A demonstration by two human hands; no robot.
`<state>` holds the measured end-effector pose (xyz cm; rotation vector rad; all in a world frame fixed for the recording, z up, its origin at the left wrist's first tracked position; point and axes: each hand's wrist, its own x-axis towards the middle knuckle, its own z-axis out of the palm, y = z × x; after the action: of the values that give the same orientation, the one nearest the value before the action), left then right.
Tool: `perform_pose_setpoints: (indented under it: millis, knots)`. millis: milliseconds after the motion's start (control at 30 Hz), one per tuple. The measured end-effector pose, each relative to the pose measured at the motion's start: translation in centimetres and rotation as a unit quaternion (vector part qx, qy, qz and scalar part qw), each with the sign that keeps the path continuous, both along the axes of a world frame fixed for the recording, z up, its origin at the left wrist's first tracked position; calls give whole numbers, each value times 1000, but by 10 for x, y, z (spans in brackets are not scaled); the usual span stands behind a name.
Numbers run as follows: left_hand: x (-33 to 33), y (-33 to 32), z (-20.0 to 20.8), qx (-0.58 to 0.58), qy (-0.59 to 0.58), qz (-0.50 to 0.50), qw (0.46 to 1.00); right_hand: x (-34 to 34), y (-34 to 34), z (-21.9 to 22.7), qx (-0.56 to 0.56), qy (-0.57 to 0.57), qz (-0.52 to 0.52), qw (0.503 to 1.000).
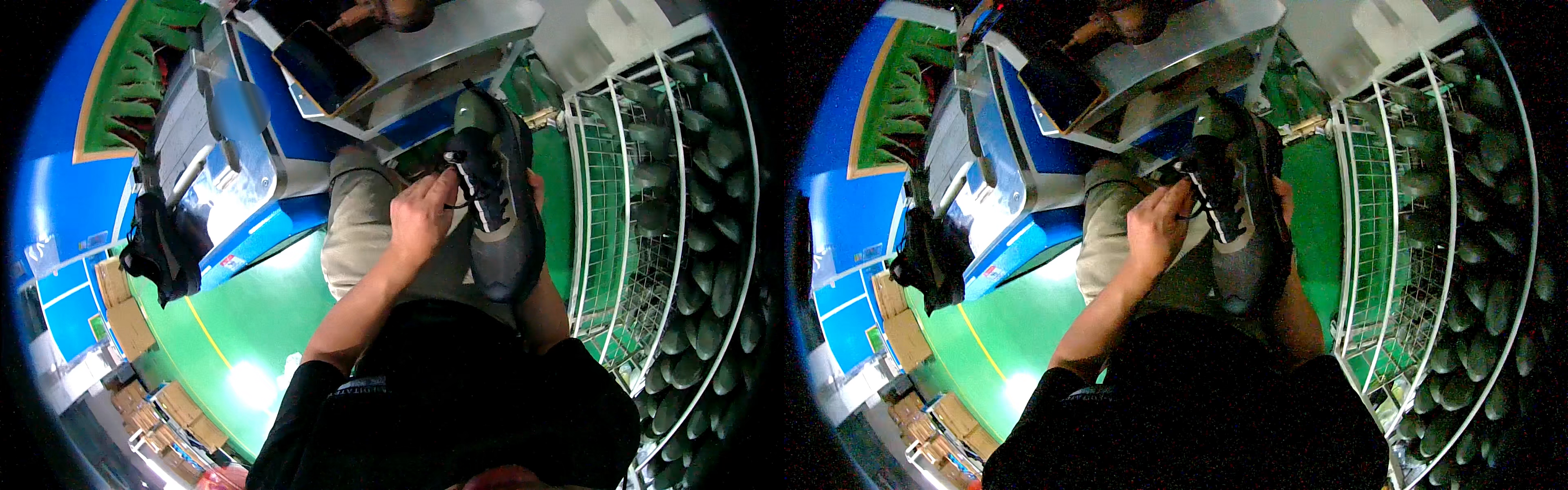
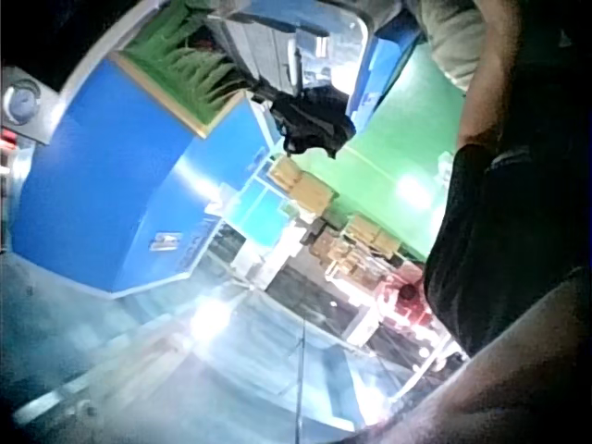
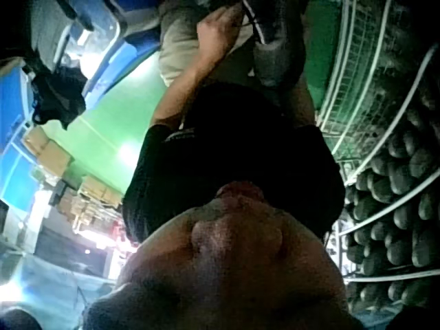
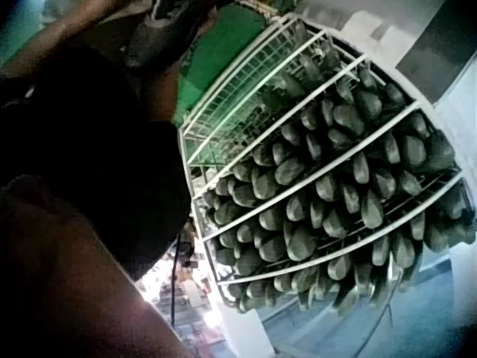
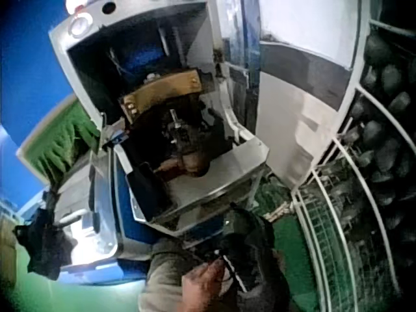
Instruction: The person takes a shoe and a shoe last, inserts the last into the shoe, and then places the shoe into a heat setting machine several times.
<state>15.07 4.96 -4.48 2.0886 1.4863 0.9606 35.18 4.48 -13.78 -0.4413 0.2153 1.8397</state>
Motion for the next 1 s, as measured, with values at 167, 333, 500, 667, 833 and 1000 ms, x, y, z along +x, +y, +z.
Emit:
perform_pose_setpoints:
  millis: [167, 333, 500, 667, 833, 1000]
  knots:
    - [-30, 19, 16, -31, -17, -145, 989, -1, 2, 13, 20, -31, 49, 998]
    - [-57, 32, 11, -219, -57, -218, 949, 14, -7, -15, -62, -65, 123, 988]
    - [-77, -1, -14, -411, -147, -139, 889, 0, -22, -32, 62, -333, 5, 941]
    - [-64, -54, 12, -663, -363, 22, 655, 5, -9, 5, 22, -194, 89, 977]
    - [-50, -67, 26, -432, -327, 53, 839, 4, -8, 2, -3, -183, 96, 978]
    - [-57, -53, 21, -194, -354, 56, 913, 26, -35, -19, 38, -192, 81, 977]
